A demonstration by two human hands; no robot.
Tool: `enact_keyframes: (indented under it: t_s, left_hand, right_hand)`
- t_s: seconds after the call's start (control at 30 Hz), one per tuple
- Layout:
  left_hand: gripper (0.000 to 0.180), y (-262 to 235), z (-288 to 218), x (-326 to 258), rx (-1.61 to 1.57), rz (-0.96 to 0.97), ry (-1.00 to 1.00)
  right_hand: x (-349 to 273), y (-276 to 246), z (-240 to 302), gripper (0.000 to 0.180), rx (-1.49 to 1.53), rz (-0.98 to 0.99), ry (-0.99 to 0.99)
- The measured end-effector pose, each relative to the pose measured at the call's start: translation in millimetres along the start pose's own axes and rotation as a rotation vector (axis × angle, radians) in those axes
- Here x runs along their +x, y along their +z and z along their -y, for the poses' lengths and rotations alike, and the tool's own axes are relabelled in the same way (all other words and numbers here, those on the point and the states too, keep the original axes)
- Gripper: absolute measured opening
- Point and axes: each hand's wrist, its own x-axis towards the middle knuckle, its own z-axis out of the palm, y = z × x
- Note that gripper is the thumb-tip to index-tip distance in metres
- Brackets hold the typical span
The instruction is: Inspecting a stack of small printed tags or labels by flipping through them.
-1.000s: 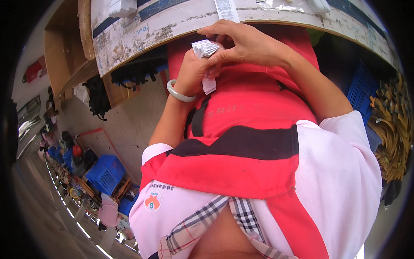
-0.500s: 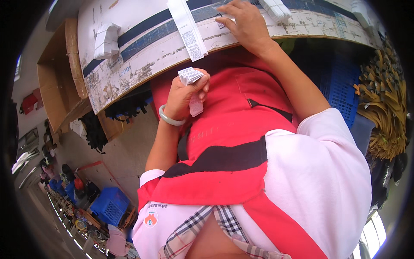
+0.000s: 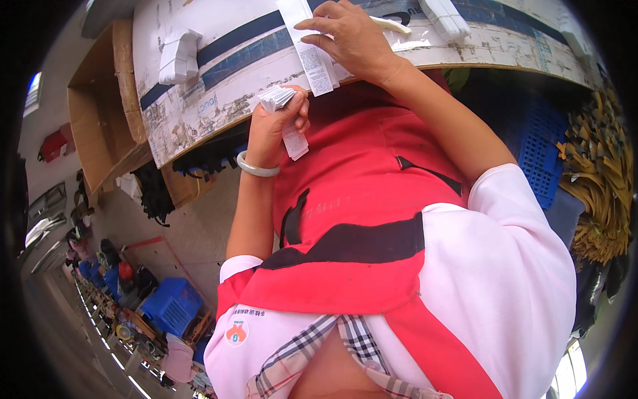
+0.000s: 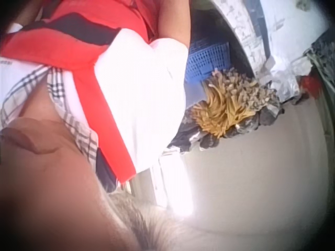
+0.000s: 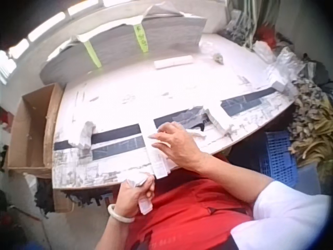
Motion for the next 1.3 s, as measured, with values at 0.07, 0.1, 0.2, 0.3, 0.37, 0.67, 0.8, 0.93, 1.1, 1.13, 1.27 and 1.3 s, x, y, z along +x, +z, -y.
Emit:
enact_keyframes:
  t_s: [0.07,0.1,0.2,0.3,0.37,0.67,0.8,0.93,1.1,1.13,1.27,1.3]
  left_hand:
    - [0.013,-1,-1,3,0.018,0.001,0.014]
    - [0.013,-1,-1,3,0.017,-0.004,0.015]
    - [0.018,-6,1,1,0.097,-0.067,0.044]
    - [0.019,-11,1,5,0.411,-0.266,0.271]
    - [0.023,-8,-9,13,0.695,-0.310,0.771]
    - [0.021,-6,-14,4,0.353,-0.200,0.423]
    - [0.023,-3,-12,2,0.298,-0.198,0.344]
    - [0.021,-3,-10,4,0.251,-0.166,0.319]
    - [0.013,-2,-7,2,0.368,-0.213,0.477]
    - [0.013,-2,-7,2,0.368,-0.214,0.477]
    - [0.013,-4,-5,1,0.340,-0.185,0.480]
    - [0.012,-5,-4,0,0.352,-0.184,0.488]
  right_hand:
    - [3,16,0,0.020,-0.051,-0.018,-0.015]
    - [2,18,-2,0.020,-0.047,-0.016,-0.018]
    - [-2,17,-5,0.015,0.153,0.015,0.032]
    - [-2,-4,14,0.015,0.439,0.193,0.164]
    - [1,-19,27,0.015,0.539,0.244,0.162]
    - [-7,-19,37,0.025,0.609,0.221,0.116]
    - [-9,-19,40,0.023,0.565,0.194,0.032]
    - [-13,-19,39,0.019,0.634,0.325,0.157]
    - [-17,-23,43,0.019,0.779,0.394,0.343]
    - [-16,-25,46,0.019,0.781,0.379,0.327]
    - [-14,-29,45,0.019,0.725,0.384,0.286]
    - [-15,-29,45,0.019,0.725,0.384,0.285]
